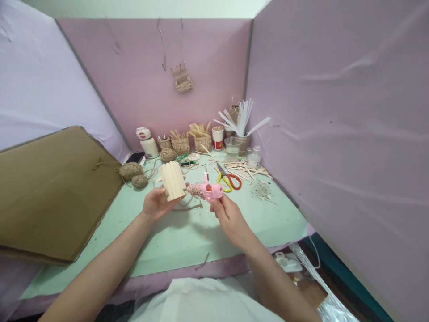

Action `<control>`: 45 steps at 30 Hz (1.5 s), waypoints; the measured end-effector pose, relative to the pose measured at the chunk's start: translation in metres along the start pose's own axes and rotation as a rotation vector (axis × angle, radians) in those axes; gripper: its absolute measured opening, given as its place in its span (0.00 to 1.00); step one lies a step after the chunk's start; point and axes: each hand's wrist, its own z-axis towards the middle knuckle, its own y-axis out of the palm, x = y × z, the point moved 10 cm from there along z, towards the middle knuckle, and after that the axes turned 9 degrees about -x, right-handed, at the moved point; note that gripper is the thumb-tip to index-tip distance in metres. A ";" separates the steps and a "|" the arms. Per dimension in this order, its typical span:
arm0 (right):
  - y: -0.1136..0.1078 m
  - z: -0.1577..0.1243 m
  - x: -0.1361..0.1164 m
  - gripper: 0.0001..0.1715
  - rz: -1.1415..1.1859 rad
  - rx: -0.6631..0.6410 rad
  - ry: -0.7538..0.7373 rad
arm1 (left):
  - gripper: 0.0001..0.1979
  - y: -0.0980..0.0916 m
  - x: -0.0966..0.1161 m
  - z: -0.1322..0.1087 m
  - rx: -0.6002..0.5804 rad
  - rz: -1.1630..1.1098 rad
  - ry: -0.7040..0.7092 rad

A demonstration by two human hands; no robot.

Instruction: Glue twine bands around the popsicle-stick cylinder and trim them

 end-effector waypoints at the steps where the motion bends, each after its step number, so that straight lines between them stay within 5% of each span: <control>1: 0.000 0.000 0.000 0.20 -0.001 0.000 0.002 | 0.34 0.001 0.000 0.000 0.003 -0.001 0.001; 25: -0.009 0.000 0.004 0.22 -0.024 0.032 0.023 | 0.34 -0.001 0.000 0.000 -0.051 -0.077 -0.038; 32: -0.055 0.003 0.015 0.19 -0.519 0.090 0.061 | 0.34 -0.001 0.001 0.000 -0.035 -0.059 -0.032; 36: -0.084 0.003 0.055 0.15 -0.962 0.092 0.360 | 0.35 -0.003 0.001 0.000 -0.013 -0.056 -0.014; 40: -0.093 0.004 0.091 0.17 -1.060 0.008 0.572 | 0.35 -0.009 -0.001 0.002 0.017 -0.017 0.000; 42: -0.091 0.006 0.088 0.18 -1.099 0.024 0.549 | 0.36 -0.011 -0.002 0.003 0.024 0.011 0.010; 45: -0.073 0.010 0.049 0.18 -1.094 0.127 0.321 | 0.36 -0.011 -0.005 0.004 0.026 0.065 0.009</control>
